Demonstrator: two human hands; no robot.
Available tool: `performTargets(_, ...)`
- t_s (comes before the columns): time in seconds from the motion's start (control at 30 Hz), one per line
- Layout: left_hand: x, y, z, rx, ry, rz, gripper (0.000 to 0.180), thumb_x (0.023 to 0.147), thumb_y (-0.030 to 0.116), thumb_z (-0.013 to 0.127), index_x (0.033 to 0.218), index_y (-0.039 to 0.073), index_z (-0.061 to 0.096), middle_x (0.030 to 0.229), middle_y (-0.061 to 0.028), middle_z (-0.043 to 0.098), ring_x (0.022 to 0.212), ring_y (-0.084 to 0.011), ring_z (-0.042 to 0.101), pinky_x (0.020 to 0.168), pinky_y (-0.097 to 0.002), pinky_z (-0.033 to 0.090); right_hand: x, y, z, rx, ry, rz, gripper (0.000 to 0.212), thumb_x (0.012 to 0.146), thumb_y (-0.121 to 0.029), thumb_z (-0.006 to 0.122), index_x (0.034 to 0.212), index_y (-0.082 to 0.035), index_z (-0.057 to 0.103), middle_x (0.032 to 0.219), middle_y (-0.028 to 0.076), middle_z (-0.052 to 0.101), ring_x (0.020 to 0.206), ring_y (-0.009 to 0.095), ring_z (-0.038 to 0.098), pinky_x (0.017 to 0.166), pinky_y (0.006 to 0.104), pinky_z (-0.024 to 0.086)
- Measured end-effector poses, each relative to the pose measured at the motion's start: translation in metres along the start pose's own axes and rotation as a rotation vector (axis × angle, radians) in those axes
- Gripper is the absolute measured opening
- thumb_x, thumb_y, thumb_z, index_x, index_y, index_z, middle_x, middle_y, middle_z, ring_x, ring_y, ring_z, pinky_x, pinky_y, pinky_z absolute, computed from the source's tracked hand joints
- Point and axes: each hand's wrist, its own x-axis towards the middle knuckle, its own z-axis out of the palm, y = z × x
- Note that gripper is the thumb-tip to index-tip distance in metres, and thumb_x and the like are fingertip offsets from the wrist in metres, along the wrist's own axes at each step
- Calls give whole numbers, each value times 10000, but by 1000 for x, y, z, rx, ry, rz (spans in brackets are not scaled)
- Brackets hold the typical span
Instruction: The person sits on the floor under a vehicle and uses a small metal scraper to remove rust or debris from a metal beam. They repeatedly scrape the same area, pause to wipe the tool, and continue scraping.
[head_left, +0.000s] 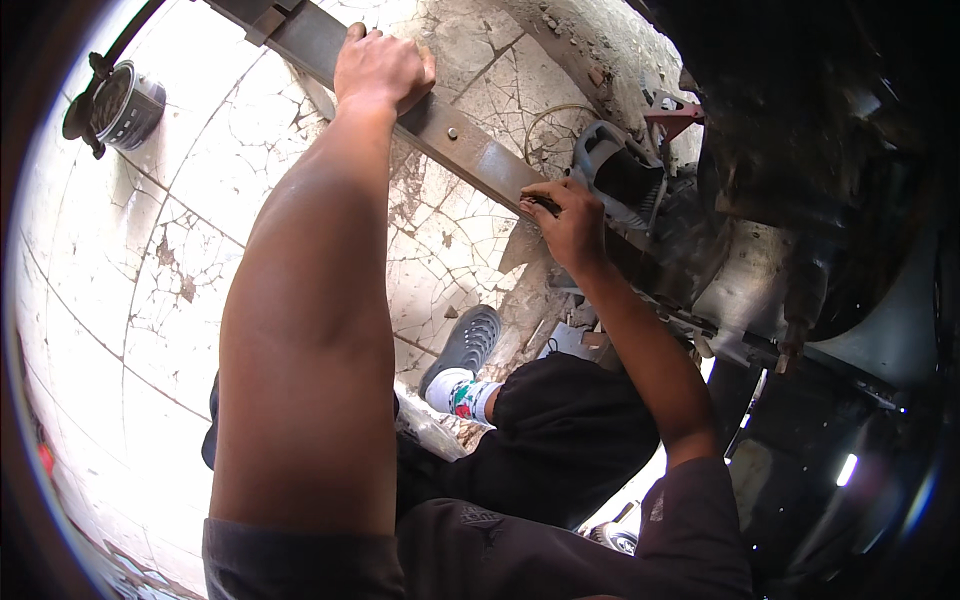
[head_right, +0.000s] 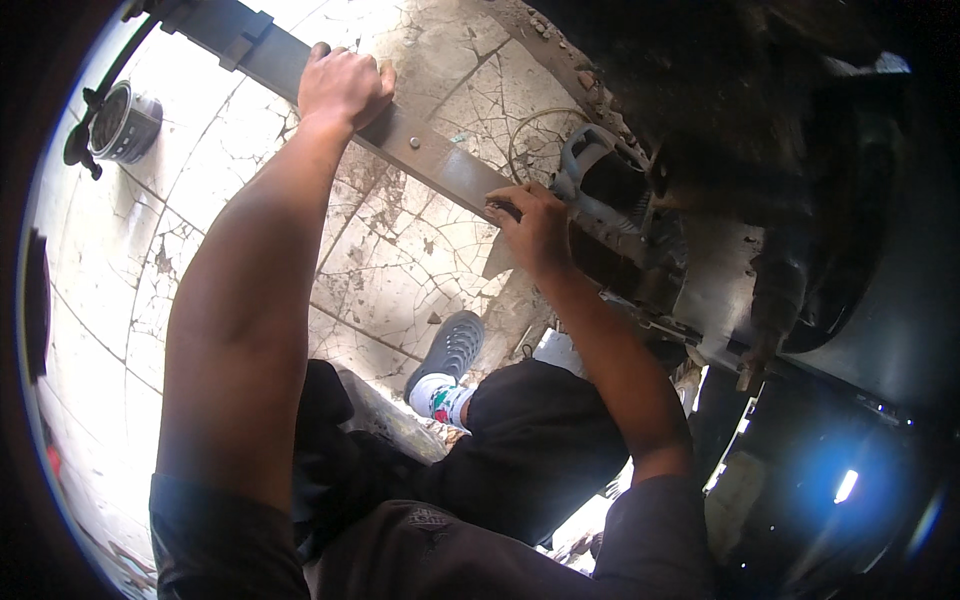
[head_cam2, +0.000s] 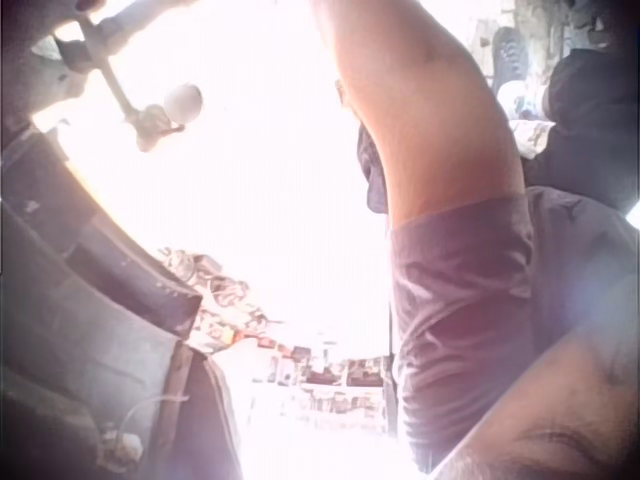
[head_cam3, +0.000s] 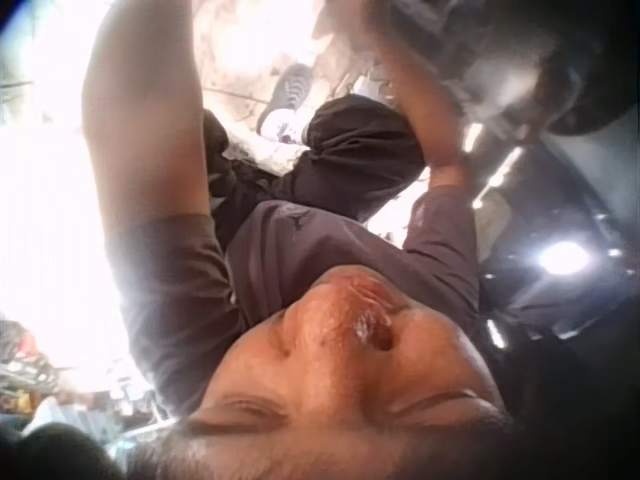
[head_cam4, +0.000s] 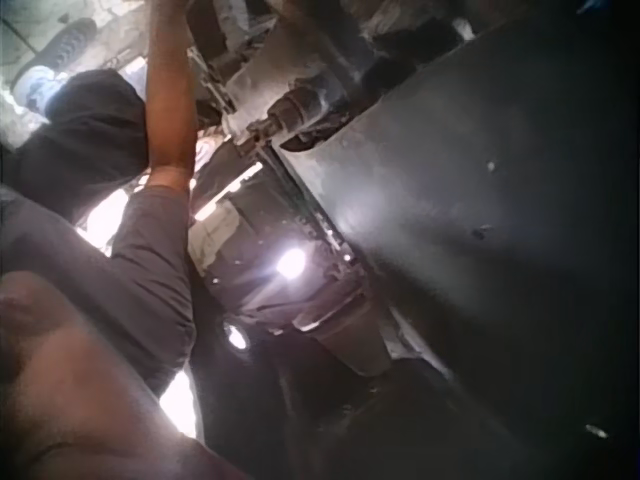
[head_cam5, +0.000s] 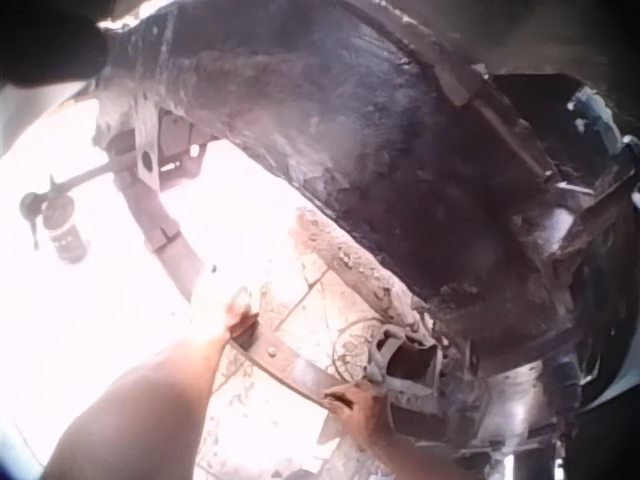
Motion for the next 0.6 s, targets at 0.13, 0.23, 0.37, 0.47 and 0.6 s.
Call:
performTargets(0.13,0,11,-12,8,-43,35,526,1022,428,459,847,83,816,960,-167,791,1031,-240,729,1137,-413,382,5,5,-5,-96,40,13,219,820,-64,861,1029,-64,796,925,144,731,851,281,746,748,366,581)
performTargets(0.23,-11,4,-20,-8,26,73,548,1021,428,445,826,64,805,938,-180,782,983,-258,731,1091,-409,414,17,9,-2,-164,72,-26,212,824,-73,858,1027,-65,796,920,147,728,846,309,742,750,377,578)
performTargets(0.37,0,-3,4,6,53,24,546,1019,422,445,828,59,805,941,-179,783,982,-263,731,1088,-409,417,-1,8,1,-86,18,11,190,847,-91,839,1029,-59,796,925,149,737,861,334,742,767,384,576)
performTargets(0.47,0,1,4,4,37,31,543,1018,413,442,823,60,806,939,-181,782,981,-263,731,1092,-408,414,-1,7,-2,-93,8,17,182,852,-84,832,1028,-56,798,938,148,753,866,326,750,772,377,580)
performTargets(0.6,-15,10,-32,-84,11,89,542,1018,412,445,814,63,806,926,-182,781,987,-261,731,1103,-407,410,21,11,-4,-135,86,28,172,847,-73,836,1013,-45,800,951,147,771,847,307,759,765,365,586)
